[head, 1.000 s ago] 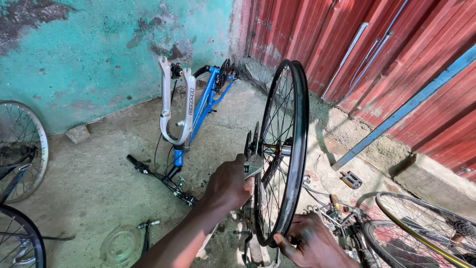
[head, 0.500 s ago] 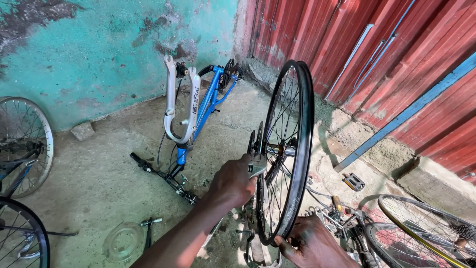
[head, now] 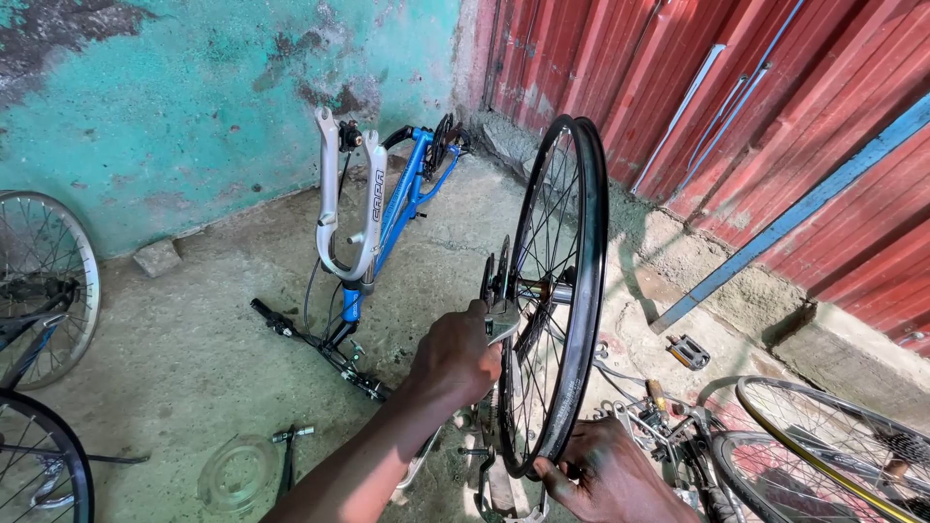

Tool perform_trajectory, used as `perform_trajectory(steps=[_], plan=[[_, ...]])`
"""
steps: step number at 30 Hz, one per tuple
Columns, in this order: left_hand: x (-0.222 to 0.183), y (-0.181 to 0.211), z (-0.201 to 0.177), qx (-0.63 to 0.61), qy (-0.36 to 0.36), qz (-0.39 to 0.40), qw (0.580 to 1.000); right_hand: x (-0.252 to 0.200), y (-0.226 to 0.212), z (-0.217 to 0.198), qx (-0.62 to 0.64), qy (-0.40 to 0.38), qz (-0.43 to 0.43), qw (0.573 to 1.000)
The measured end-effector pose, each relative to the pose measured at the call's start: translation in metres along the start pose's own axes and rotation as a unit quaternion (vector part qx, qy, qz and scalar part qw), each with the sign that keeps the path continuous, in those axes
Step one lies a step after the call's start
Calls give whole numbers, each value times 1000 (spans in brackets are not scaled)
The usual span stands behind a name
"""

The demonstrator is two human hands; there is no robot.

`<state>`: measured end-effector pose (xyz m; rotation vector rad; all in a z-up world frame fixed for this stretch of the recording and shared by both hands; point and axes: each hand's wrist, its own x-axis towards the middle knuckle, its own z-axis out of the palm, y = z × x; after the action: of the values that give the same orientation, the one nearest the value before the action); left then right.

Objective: Tightening the hub or axle of a bicycle wheel using a wrench

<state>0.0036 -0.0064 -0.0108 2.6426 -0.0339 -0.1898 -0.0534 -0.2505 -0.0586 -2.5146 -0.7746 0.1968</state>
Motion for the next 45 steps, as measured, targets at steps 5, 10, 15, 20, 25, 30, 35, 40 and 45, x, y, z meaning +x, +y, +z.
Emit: perform_trajectory(steps=[5, 10, 15, 20, 25, 30, 35, 40, 45], plan=[[-4, 2, -6, 4, -22, -20, 1000, 0, -2, -2, 10, 4, -17, 1000], [-10, 2, -14, -27, -26, -17, 999, 0, 1, 0, 17, -2, -19, 1000], [-9, 8, -20, -31, -49, -30, 998, 1, -3, -3, 28, 6, -32, 999], [-1, 6, -11, -18, -37, -20, 999, 0, -6, -3, 38, 41, -50, 997], [-5, 8, -13, -29, -40, -23, 999, 0, -11, -7, 50, 35, -61, 996], [-7, 6, -21, -6, -67, -40, 997, 0, -8, -5, 47, 58, -76, 994], [-3, 4, -19, 1, -56, -58, 997, 3, -14, -8, 53, 64, -106, 991], [-2, 1, -26, 7, -76, -30, 997, 4, -6, -2, 54, 71, -123, 988], [3, -6, -23, 14, -53, -1, 998, 6, -20, -10, 92, 82, -119, 985]])
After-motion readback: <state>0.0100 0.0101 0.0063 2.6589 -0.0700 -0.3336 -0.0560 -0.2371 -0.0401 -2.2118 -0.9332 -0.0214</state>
